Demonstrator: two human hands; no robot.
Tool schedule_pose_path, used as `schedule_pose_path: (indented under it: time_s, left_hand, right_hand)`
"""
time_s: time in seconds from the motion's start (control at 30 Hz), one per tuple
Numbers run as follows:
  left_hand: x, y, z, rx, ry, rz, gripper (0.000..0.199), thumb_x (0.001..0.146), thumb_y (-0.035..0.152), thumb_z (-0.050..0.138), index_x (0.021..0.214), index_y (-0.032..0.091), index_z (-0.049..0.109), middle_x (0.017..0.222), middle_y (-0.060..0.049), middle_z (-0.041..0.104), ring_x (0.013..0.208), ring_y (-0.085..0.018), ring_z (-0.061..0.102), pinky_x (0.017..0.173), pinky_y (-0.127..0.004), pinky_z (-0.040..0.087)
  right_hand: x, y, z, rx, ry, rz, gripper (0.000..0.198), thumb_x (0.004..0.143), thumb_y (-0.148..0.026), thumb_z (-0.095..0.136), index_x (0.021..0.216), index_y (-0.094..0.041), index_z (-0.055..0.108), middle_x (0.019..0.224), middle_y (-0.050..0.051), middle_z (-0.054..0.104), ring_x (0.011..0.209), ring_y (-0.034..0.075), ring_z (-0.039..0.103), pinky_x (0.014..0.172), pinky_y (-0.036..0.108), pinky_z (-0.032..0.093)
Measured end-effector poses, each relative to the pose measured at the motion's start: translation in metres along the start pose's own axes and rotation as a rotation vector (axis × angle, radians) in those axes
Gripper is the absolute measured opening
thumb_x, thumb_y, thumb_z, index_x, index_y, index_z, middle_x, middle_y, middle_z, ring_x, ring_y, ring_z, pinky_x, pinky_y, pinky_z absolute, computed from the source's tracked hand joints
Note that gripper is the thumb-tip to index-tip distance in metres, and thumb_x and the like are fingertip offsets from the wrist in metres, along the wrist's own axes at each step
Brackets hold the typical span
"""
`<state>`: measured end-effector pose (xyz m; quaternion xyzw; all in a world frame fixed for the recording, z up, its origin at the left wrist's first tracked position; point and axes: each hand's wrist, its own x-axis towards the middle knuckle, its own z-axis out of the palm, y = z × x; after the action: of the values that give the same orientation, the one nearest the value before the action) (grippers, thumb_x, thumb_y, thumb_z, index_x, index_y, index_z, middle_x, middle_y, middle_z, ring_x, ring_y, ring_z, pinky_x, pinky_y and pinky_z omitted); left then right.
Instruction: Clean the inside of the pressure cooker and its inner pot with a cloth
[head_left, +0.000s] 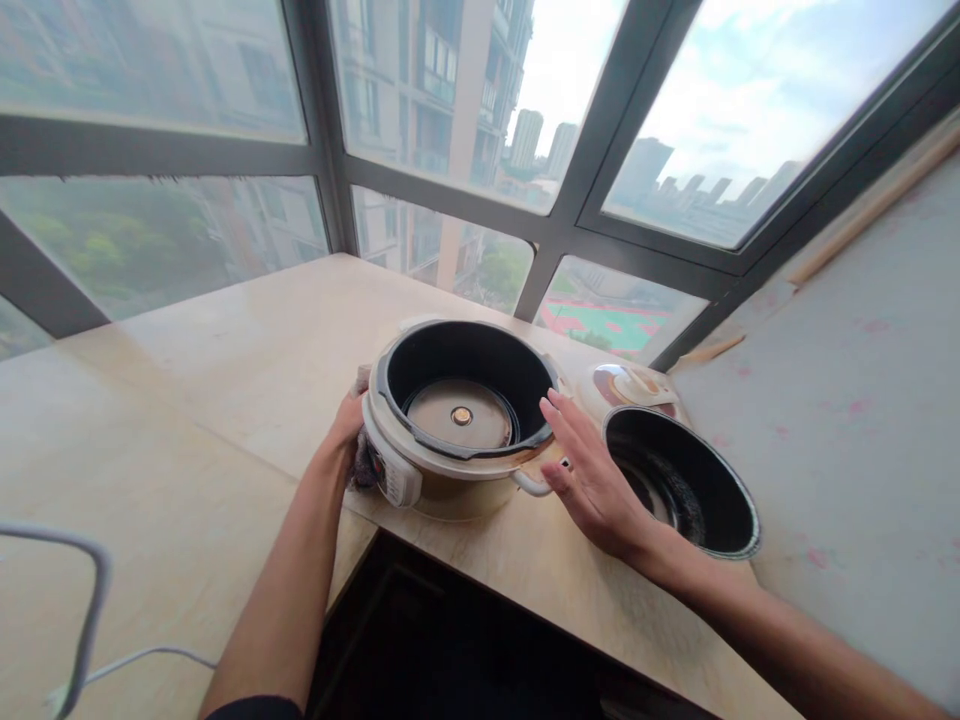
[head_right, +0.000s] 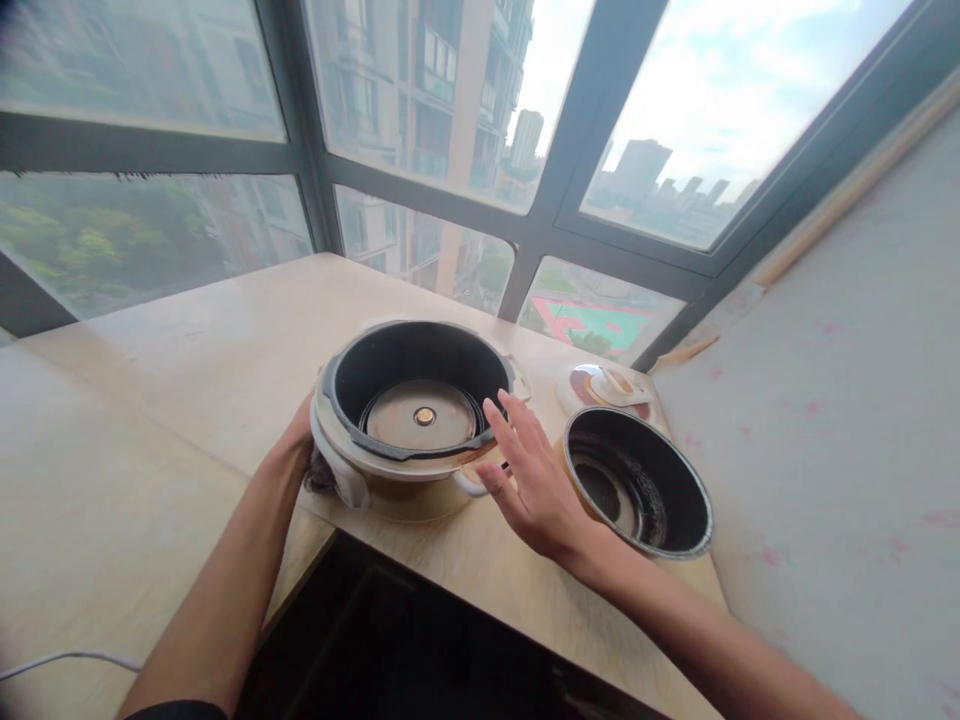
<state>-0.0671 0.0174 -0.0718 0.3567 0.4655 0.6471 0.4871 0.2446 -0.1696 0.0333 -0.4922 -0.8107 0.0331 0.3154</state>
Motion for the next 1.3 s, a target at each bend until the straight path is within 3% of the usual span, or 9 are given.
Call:
schedule_pose_path:
  time_s: [0.2, 0.47, 0.6, 0.7, 0.9, 1.0, 1.1, 1.2, 1.3]
  left_hand:
    - [-0.034, 0.009, -0.001, -0.003, 0.020, -0.081, 0.044, 0.051, 0.038, 0.087, 0.086, 0.017, 0.070, 0.071, -0.001, 0.068, 0.080, -0.024, 0.068, 0.079, -0.035, 0.059]
    - [-0.087, 0.020, 0.002, -0.049, 0.036, -0.048, 0.033, 0.057, 0.027, 0.080, 0.087, 0.017, 0.072, 0.083, -0.001, 0.072, 0.080, -0.020, 0.068, 0.081, -0.032, 0.057]
    - [-0.116, 0.009, 0.005, -0.009, 0.065, 0.052, 0.039, 0.066, 0.025, 0.075, 0.104, 0.019, 0.070, 0.099, -0.002, 0.073, 0.091, -0.020, 0.069, 0.089, -0.033, 0.057]
    - [-0.138, -0.008, 0.005, 0.082, 0.121, 0.150, 0.048, 0.074, 0.026, 0.073, 0.122, 0.021, 0.064, 0.108, -0.004, 0.072, 0.100, -0.021, 0.070, 0.092, -0.034, 0.057]
    - [-0.166, -0.033, 0.000, 0.221, 0.258, 0.195, 0.074, 0.083, 0.029, 0.073, 0.151, 0.026, 0.044, 0.141, -0.012, 0.060, 0.127, -0.026, 0.063, 0.109, -0.042, 0.051]
    - [-0.159, -0.026, 0.002, 0.153, 0.299, 0.152, 0.074, 0.080, 0.024, 0.072, 0.149, 0.027, 0.047, 0.145, -0.010, 0.058, 0.133, -0.028, 0.057, 0.117, -0.046, 0.043]
    - [-0.131, -0.007, 0.004, 0.049, 0.286, 0.143, 0.055, 0.078, 0.026, 0.067, 0.133, 0.022, 0.061, 0.129, -0.007, 0.067, 0.125, -0.028, 0.061, 0.112, -0.044, 0.047]
    - [-0.087, 0.015, 0.009, 0.036, 0.141, 0.132, 0.030, 0.078, 0.036, 0.066, 0.102, 0.018, 0.071, 0.099, -0.004, 0.072, 0.102, -0.026, 0.067, 0.093, -0.037, 0.056]
    - [-0.038, 0.030, 0.021, 0.053, 0.003, 0.112, 0.031, 0.072, 0.044, 0.070, 0.087, 0.016, 0.070, 0.082, -0.003, 0.069, 0.088, -0.025, 0.066, 0.081, -0.032, 0.057]
  right_hand:
    - [0.001, 0.000, 0.013, 0.129, 0.068, 0.133, 0.058, 0.101, -0.040, 0.046, 0.157, -0.028, 0.040, 0.166, 0.008, 0.032, 0.156, 0.029, 0.025, 0.126, 0.058, 0.025]
    - [0.014, 0.033, -0.008, 0.430, -0.002, 0.183, 0.073, 0.092, -0.049, 0.057, 0.157, -0.024, 0.037, 0.166, 0.009, 0.034, 0.155, 0.030, 0.028, 0.127, 0.054, 0.022]
    - [0.029, 0.061, -0.009, 0.606, 0.025, 0.201, 0.082, 0.080, -0.049, 0.063, 0.154, -0.024, 0.039, 0.165, 0.009, 0.036, 0.152, 0.032, 0.034, 0.124, 0.054, 0.028]
    - [0.046, 0.077, -0.007, 0.699, 0.099, 0.334, 0.082, 0.069, -0.041, 0.063, 0.146, -0.021, 0.047, 0.161, 0.010, 0.042, 0.150, 0.032, 0.037, 0.123, 0.054, 0.031]
    - [0.073, 0.081, -0.008, 0.852, 0.027, 0.531, 0.068, 0.064, -0.037, 0.055, 0.129, -0.018, 0.061, 0.131, 0.011, 0.069, 0.122, 0.032, 0.065, 0.111, 0.054, 0.046]
    - [0.073, 0.081, -0.010, 0.795, 0.116, 0.587, 0.059, 0.067, -0.039, 0.062, 0.122, -0.019, 0.064, 0.121, 0.009, 0.073, 0.117, 0.030, 0.067, 0.110, 0.052, 0.046]
    - [0.068, 0.079, -0.009, 0.597, 0.243, 0.636, 0.050, 0.071, -0.048, 0.066, 0.110, -0.017, 0.066, 0.120, 0.012, 0.072, 0.119, 0.031, 0.065, 0.111, 0.052, 0.045]
    - [0.062, 0.069, -0.007, 0.446, 0.275, 0.588, 0.053, 0.077, -0.055, 0.065, 0.112, -0.017, 0.064, 0.126, 0.015, 0.068, 0.122, 0.031, 0.063, 0.111, 0.052, 0.044]
    - [0.058, 0.057, -0.003, 0.333, 0.245, 0.498, 0.051, 0.082, -0.056, 0.063, 0.116, -0.019, 0.064, 0.124, 0.014, 0.069, 0.123, 0.031, 0.062, 0.112, 0.053, 0.043]
